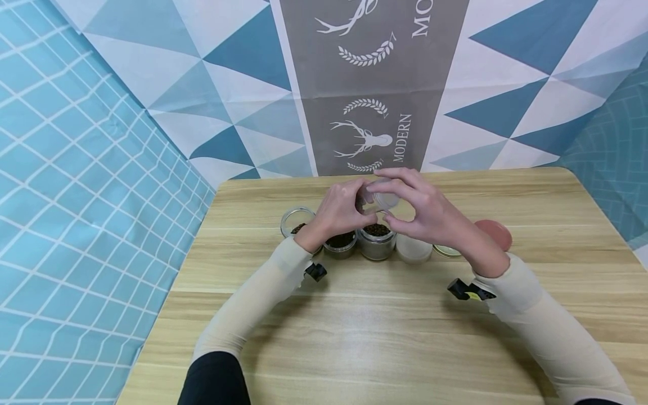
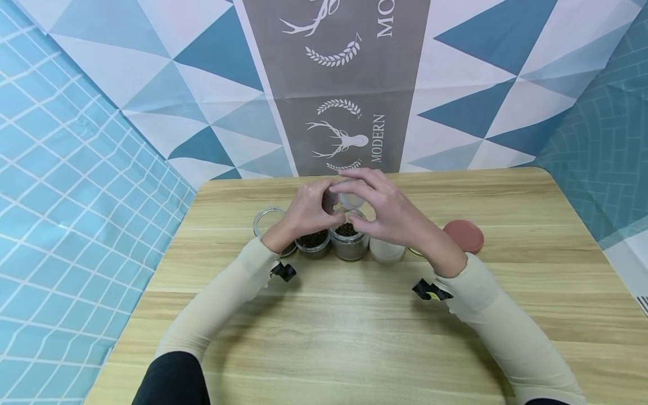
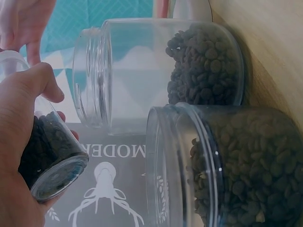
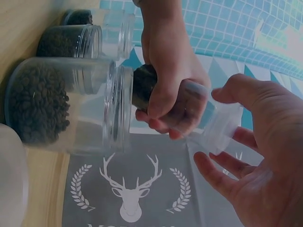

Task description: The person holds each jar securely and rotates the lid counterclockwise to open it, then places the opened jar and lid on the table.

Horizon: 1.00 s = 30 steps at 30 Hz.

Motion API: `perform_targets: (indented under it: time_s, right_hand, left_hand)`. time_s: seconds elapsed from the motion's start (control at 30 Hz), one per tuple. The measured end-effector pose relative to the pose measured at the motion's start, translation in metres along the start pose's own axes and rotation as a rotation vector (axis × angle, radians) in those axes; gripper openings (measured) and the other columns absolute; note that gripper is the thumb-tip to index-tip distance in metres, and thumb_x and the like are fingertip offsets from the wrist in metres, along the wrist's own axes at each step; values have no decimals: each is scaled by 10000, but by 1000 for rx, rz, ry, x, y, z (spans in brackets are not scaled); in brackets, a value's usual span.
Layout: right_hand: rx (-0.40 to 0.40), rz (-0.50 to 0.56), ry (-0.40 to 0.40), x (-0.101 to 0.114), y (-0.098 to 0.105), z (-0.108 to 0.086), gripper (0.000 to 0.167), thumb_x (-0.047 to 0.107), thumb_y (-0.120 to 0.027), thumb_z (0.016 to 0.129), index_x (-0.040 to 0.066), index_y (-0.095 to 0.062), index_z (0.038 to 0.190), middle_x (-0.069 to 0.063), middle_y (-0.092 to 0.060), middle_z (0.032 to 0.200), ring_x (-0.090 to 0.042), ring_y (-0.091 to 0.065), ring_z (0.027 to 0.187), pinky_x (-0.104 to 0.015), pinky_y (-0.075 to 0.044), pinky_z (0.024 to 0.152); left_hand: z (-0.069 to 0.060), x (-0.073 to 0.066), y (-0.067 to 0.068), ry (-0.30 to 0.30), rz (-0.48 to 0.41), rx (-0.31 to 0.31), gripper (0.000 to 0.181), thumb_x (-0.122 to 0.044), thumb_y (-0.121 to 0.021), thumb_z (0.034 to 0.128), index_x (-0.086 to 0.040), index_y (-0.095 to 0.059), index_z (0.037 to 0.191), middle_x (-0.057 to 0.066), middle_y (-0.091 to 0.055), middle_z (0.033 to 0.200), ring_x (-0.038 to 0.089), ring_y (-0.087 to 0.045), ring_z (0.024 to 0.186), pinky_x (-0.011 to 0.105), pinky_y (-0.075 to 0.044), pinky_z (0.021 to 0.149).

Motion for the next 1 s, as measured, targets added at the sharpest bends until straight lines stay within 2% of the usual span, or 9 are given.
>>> perform_targets:
  time_s: [0.07, 0.27, 0.47, 0.67, 0.8, 0.9, 1.0]
  right_hand:
    - [-6, 10, -10, -1, 3, -1, 581, -61, -840, 817, 47, -751, 1381, -267, -650, 1533, -486, -647, 1361, -101, -392, 1192]
    - [-21, 18, -54, -3, 11, -2, 616, -58, -879, 799, 28, -744, 1394, -271, -643, 1539, -415, -684, 1287, -45, -487, 1015]
    - [-20, 48, -159, -1, 13, -3, 664, 27, -901, 845, 39, -693, 1476, -230, -652, 1525, -368, -692, 1314, -41, -530, 953]
    - [-37, 105, -267, 2, 16, 0, 697, 24, -887, 884, 30, -642, 1537, -221, -623, 1535, -357, -662, 1379, -76, -599, 911]
    - [-76, 137, -357, 4, 19, 3, 687, 15, -878, 910, 60, -643, 1554, -200, -593, 1559, -189, -624, 1322, -90, -623, 821]
    - [-108, 143, -412, 6, 20, 5, 653, 20, -877, 921, 73, -663, 1537, -185, -618, 1507, -70, -614, 1201, -89, -621, 751]
    - [-119, 130, -441, 7, 20, 7, 597, 42, -873, 936, 82, -693, 1504, -169, -665, 1412, -56, -659, 1111, -94, -620, 722]
  left_hand:
    - [0, 0, 1, 6, -3, 4, 403, -165, -845, 804, -20, -742, 1166, 87, -807, 911, 174, -726, 733, 286, -590, 693]
    - [-1, 0, 3, 28, -3, 14, 435, -170, -853, 794, -13, -742, 1185, 102, -814, 937, 189, -723, 752, 311, -594, 694]
    - [-2, 1, 2, 26, 5, 13, 424, -173, -858, 795, -13, -737, 1168, 109, -816, 949, 201, -722, 765, 323, -600, 696]
    - [-2, 0, 3, 26, 2, 11, 430, -174, -853, 794, -15, -736, 1175, 102, -808, 932, 193, -705, 747, 303, -577, 678]
    - [-2, 0, 2, 24, 4, 11, 417, -180, -848, 794, -21, -736, 1164, 92, -799, 912, 185, -696, 736, 289, -563, 669]
    - [-2, 0, 2, 24, 2, 15, 418, -184, -845, 799, -24, -738, 1170, 86, -803, 908, 178, -706, 734, 285, -570, 673]
    - [-2, 0, 2, 24, 1, 15, 422, -186, -841, 802, -27, -738, 1179, 84, -805, 907, 178, -711, 732, 287, -570, 674]
Point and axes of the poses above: each hand's wrist, its own z-axis towards the middle knuckle, its own y-axis out of the back of the hand, x = y × z, the point moved 1 cm from there along z, towards the middle knuckle
